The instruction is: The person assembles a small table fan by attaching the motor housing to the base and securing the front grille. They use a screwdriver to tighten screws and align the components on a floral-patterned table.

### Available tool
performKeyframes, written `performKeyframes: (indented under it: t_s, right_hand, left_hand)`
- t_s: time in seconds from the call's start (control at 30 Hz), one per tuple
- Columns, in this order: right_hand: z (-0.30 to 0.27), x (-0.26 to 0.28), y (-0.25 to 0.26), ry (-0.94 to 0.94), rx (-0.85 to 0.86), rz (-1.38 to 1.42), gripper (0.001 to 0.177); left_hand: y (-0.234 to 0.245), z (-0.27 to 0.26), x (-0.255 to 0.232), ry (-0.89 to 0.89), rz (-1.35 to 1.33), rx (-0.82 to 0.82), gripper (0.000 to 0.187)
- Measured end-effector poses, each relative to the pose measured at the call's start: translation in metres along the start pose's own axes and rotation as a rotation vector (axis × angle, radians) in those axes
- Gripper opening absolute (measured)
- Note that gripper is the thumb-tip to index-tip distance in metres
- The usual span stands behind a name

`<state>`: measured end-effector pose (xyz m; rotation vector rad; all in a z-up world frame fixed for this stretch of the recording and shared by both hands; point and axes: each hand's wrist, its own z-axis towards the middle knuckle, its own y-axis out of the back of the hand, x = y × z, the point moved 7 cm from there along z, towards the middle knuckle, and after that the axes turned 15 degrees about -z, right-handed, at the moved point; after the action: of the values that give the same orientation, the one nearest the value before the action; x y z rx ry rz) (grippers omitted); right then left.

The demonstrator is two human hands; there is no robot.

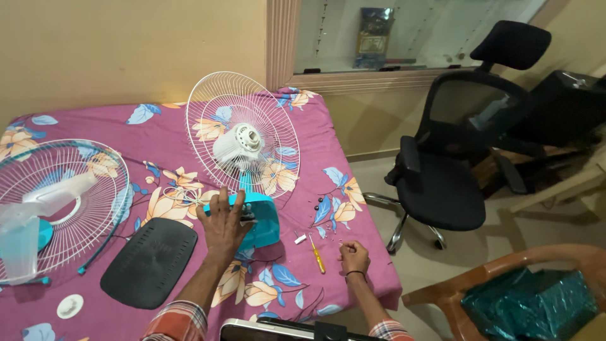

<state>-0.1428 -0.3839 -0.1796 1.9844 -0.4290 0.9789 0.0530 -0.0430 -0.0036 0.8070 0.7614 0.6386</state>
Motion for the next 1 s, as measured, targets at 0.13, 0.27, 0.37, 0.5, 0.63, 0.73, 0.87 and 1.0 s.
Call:
performKeyframes:
  t_s: [0.13,0.27,0.37,0.5,0.63,0.73,0.87,1.0]
  right_hand:
    - [0.026,-0.011,-0.017,-0.035,0.100,0.025,0.010]
    - [0.044,-0.017,-0.035,-0.013,0.184,-0.013,0.009]
    - [0.050,-0.021,-0.044,0.003,0.243,-0.025,0.009]
    - [0.054,-0.017,-0.051,0.101,0.262,-0.119,0.010]
    - [0.052,-0.024,-0.053,0.053,0.366,-0.144,0.013]
    - [0.055,-0.020,-0.049,0.075,0.374,-0.121,0.017]
    - [0.058,-0.023,-0.032,0.019,0.364,-0.060,0.021]
    - [0.058,-0.023,-0.019,-0.033,0.378,0.006,0.019]
  left_hand:
    - [0.004,-0.001,-0.008,0.025,-0.001,-0.050,0.102]
    - [0.008,-0.001,-0.020,0.084,0.045,-0.070,0.099]
    - [0.006,0.001,-0.028,0.141,0.103,-0.041,0.097]
    - [0.012,0.003,-0.042,0.120,0.108,-0.082,0.093]
    - [0.013,0.003,-0.047,0.150,0.153,-0.050,0.092]
    - [0.013,0.004,-0.048,0.152,0.151,-0.049,0.093]
    - [0.010,0.006,-0.048,0.141,0.167,-0.073,0.091]
    - [0.007,0.005,-0.049,0.147,0.181,-0.084,0.095]
